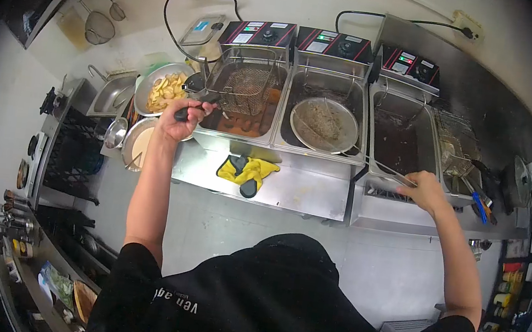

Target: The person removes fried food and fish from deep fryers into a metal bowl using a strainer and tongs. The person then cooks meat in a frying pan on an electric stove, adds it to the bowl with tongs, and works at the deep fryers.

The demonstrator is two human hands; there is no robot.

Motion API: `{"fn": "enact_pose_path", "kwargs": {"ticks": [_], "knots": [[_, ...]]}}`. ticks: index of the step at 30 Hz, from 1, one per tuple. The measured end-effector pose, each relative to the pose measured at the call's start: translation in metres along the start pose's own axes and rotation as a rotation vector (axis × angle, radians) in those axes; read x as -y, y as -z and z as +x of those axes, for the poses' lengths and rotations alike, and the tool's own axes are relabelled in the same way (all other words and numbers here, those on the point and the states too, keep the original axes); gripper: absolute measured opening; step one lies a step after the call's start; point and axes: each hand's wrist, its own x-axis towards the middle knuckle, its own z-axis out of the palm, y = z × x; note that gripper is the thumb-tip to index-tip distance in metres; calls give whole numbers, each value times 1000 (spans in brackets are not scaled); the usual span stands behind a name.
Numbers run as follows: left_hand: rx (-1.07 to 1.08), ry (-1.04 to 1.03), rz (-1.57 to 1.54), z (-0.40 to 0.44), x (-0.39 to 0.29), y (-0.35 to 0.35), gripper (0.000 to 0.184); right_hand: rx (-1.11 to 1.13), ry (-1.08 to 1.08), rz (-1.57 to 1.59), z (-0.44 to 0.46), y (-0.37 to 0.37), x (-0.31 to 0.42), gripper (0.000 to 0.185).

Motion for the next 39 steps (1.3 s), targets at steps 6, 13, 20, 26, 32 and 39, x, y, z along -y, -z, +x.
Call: {"fn": "enact_pose_path", "kwargs": {"ticks": [6, 13, 20, 26, 32, 39], "knots": [[-25, -12, -26, -3, 0, 10, 36, 14, 120, -70, 13, 40, 18, 35], [-11, -13, -17, -6, -5, 5, 38, 156, -60, -158, 63, 45, 45, 38], [-104, -111, 111, -8, -1, 4, 34, -162, -74, -107, 53, -26, 36, 33], [-224, -111, 224, -7, 11, 6, 45, -222, -55, -198, 29, -28, 22, 31], [-199, -93, 336, -12, 9, 9, 41, -385, 74, -368, 23, -13, 14, 29], [-317, -131, 429, -16, 7, 5, 38, -474, 196, -642, 52, -11, 4, 31]]}}
